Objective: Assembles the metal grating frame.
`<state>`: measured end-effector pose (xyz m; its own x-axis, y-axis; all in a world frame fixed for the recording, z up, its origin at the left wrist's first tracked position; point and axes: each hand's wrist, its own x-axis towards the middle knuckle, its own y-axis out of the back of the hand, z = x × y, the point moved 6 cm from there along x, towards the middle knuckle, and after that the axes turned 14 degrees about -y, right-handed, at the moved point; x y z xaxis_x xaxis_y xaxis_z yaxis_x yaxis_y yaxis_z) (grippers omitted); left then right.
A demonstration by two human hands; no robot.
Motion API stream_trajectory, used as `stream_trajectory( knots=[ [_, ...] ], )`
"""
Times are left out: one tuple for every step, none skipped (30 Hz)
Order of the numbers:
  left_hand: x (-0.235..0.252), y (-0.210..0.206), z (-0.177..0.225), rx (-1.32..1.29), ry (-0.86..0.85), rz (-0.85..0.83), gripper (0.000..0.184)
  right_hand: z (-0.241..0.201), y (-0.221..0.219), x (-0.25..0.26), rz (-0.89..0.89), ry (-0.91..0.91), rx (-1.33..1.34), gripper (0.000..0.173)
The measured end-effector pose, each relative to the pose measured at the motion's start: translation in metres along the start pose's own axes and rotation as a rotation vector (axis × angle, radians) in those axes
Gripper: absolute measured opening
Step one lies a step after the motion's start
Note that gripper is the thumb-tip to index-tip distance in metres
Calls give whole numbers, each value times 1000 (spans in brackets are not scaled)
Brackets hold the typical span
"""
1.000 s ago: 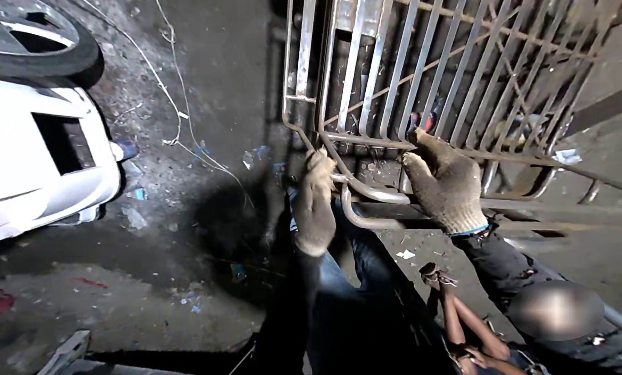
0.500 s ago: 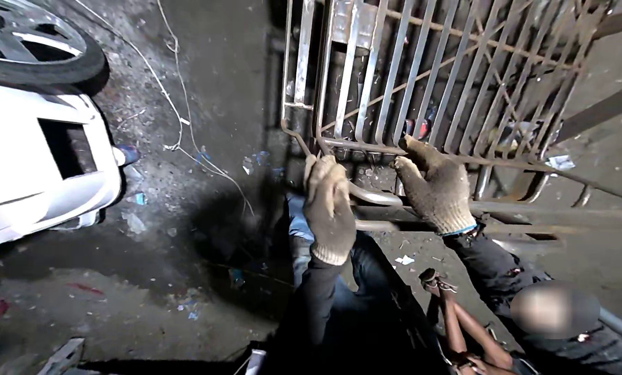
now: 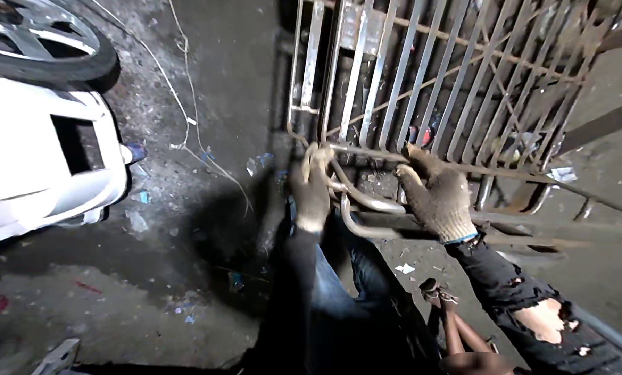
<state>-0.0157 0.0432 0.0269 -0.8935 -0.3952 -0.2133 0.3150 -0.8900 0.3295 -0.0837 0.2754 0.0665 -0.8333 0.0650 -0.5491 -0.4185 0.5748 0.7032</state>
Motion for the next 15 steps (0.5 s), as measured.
stream_trajectory(
  knots=[
    [-2, -2, 8, -15, -69, 21, 39, -3, 1, 4, 23, 7, 9, 45],
    [-10, -4, 13, -32, -164, 15, 36, -1, 1, 4, 25, 1, 5, 45],
    [-15, -4, 14, -46, -237, -15, 33, 0, 1, 4, 9, -4, -8, 45],
    [-11, -3, 7, -37, -255, -64, 34, 0, 0, 6, -6, -4, -16, 44],
    [-5, -1, -4, -27, -193, -114, 37, 1, -2, 7, -21, -8, -22, 44],
    [2, -1, -15, -42, -108, -116, 39, 1, -2, 6, -30, -11, -23, 45],
    [5, -1, -21, -65, -51, -80, 39, -1, -2, 4, -26, -9, -17, 45],
    [4, -1, -18, -80, -34, -44, 41, -3, 0, 4, -9, 4, -7, 45],
    [4, -3, -10, -99, -74, 1, 41, -6, 2, 7, 20, 20, 6, 44],
    [-1, -3, -2, -121, -134, 23, 41, -5, 2, 8, 37, 23, 13, 44],
    [-9, -3, 1, -154, -188, 9, 39, -2, 1, 6, 31, 10, 4, 43],
    [-10, -2, -4, -152, -196, -24, 39, 0, -1, 5, 11, -2, -7, 43],
    [-7, 0, -13, -135, -150, -63, 40, 0, -2, 4, -6, -10, -15, 43],
    [1, 0, -23, -139, -103, -73, 40, -2, -3, 5, -7, -6, -12, 44],
    [6, -2, -29, -147, -70, -46, 39, -3, -2, 5, 0, -3, -6, 44]
  ],
)
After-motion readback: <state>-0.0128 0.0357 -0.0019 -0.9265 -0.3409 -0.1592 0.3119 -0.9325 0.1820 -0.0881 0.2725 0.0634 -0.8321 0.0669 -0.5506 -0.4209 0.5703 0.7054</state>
